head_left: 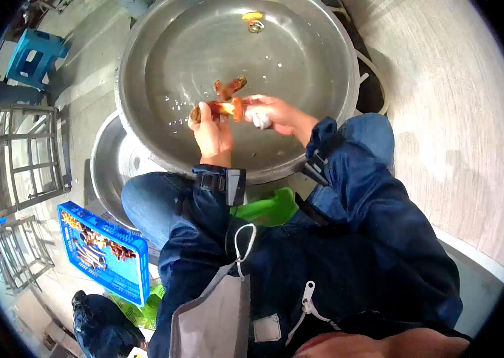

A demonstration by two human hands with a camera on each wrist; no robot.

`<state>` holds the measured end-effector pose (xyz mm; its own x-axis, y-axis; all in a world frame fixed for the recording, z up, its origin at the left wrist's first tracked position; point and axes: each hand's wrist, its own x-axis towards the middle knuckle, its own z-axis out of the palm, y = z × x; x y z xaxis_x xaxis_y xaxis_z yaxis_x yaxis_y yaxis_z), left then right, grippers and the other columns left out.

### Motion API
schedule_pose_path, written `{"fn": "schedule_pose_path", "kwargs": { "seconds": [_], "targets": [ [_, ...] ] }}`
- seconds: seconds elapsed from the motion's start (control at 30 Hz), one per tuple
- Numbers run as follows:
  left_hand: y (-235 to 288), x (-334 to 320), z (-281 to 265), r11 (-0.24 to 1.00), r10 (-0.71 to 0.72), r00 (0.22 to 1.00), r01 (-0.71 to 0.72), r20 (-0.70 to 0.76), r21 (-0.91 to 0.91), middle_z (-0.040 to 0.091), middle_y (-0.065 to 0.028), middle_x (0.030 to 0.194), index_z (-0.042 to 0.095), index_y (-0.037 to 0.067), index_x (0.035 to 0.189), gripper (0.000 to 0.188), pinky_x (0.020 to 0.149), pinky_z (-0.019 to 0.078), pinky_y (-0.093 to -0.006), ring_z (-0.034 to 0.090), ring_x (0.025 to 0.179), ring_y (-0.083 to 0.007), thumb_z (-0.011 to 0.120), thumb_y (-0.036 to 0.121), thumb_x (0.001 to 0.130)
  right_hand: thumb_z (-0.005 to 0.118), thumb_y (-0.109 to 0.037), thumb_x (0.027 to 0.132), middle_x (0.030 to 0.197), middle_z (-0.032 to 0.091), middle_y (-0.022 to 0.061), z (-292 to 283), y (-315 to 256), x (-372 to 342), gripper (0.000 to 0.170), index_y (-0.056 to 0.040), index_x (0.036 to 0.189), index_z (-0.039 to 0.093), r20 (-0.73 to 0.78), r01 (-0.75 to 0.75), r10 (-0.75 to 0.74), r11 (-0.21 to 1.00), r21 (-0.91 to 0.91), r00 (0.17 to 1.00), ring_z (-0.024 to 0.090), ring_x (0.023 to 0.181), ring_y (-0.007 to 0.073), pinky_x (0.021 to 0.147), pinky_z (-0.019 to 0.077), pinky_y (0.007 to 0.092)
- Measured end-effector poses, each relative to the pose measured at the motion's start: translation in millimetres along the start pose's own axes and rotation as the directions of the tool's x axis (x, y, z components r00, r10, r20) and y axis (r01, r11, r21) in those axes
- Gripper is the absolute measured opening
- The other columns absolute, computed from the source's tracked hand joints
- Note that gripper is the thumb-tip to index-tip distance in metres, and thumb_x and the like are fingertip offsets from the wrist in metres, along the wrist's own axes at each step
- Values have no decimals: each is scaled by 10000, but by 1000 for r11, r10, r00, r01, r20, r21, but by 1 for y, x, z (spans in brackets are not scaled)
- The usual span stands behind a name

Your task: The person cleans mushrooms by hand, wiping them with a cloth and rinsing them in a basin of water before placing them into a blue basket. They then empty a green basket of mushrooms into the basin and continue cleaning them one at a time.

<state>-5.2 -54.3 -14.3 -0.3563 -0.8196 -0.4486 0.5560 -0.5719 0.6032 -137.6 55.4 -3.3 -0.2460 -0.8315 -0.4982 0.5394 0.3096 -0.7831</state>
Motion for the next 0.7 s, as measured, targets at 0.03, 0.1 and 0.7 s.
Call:
{"fn": "schedule_pose_path", "kwargs": {
  "seconds": [0.03, 0.1, 0.7],
  "targets": [
    [0, -1, -4, 999, -28, 999, 29, -46, 28, 563, -61, 981, 427, 95, 1101, 212, 804, 469, -409, 565, 869, -186, 547, 107, 927, 610, -205, 875, 1007, 578, 69, -18, 10, 12, 398, -30, 1215, 499, 14, -38, 39, 998, -45, 999, 558, 887, 150, 722, 473, 311],
    [-7, 0, -10, 999, -11, 984, 18, -175, 36, 579, -59, 899, 472, 64, 998, 144, 697, 485, -368, 584, 825, -203, 577, 69, 899, 630, -205, 830, 995, 596, 80, -46, 22, 23, 415, -33, 1194, 528, -293, -109, 22, 954, -281, 956, 583, 906, 185, 769, 485, 331],
    [-37, 15, -18, 792, -549, 820, 572, 159, -214, 592, -114, 1055, 501, -8, 1187, 280, 842, 520, -330, 594, 948, -218, 454, 169, 975, 571, -253, 895, 1130, 589, 118, 54, -41, -52, 216, -131, 1065, 627, 134, 537, -713, 377, -754, 688, 529, 1097, 279, 952, 411, 383]
  ]
}}
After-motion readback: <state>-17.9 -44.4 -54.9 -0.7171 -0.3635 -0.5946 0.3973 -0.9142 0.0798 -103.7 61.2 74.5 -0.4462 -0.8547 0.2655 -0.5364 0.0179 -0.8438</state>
